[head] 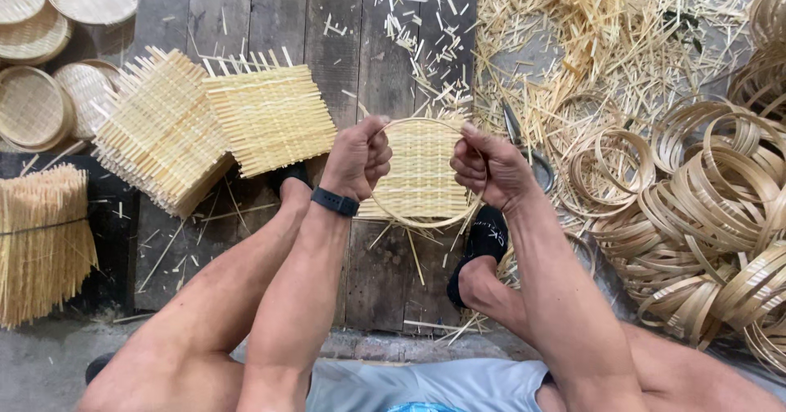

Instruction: The person sits on the floor and repeatedly trims the edges of woven bamboo trays using shears. They place each tray on a wooden block, cut the overhanging strips, and set the finished trays aside.

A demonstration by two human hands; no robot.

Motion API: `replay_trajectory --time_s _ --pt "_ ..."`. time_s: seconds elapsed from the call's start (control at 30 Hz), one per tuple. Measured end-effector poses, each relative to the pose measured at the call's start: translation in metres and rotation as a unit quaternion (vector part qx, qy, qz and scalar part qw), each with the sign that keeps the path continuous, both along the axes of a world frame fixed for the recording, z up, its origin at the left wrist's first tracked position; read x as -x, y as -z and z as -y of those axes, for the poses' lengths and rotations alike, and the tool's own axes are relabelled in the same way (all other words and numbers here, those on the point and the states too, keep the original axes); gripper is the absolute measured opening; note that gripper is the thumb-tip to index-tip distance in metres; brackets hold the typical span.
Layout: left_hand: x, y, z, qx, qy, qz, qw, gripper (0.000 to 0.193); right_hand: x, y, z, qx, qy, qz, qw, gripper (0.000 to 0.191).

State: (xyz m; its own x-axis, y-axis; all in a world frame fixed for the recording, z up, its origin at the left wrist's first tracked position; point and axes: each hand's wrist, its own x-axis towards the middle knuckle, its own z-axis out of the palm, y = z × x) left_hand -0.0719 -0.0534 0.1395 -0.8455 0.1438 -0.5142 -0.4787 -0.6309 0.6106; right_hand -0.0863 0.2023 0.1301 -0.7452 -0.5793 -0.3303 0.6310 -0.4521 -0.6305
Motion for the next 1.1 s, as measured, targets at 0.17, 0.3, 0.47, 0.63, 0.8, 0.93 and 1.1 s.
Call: replay_trajectory --time_s 0.17,0.3,0.47,0.63,0.8,0.93,1.1 --pt "0.000 0.022 0.000 -0.003 -0.059 0.044 0.997 0.035 0.001 0.014 -0.003 -0.086 0.033 0.000 0.996 0.033" --pt "0.001 0.061 0.005 0.008 -0.158 0.080 0.984 0.024 0.003 0.039 -0.004 -0.293 0.088 -0.061 0.950 0.025" --pt "-0.018 0.132 0.009 0.483 -0.087 -0.021 0.871 0.014 -0.005 0.099 0.009 -0.578 0.097 -0.129 0.800 0.024" --pt "-0.036 0.169 0.014 0.665 -0.008 -0.073 0.743 0.018 -0.017 0.146 0.013 -0.646 0.135 -0.278 0.698 0.020" --pt "-0.035 0.170 0.016 0.618 0.003 -0.005 0.786 0.020 -0.017 0.161 0.007 -0.622 0.113 -0.205 0.747 0.022" --pt "-0.033 0.171 0.015 0.618 -0.004 0.010 0.786 0.019 -0.014 0.168 0.004 -0.582 0.111 -0.178 0.786 0.024" --pt "-0.034 0.177 0.016 0.629 -0.004 0.014 0.777 0.018 -0.014 0.172 0.000 -0.561 0.094 -0.153 0.808 0.024"
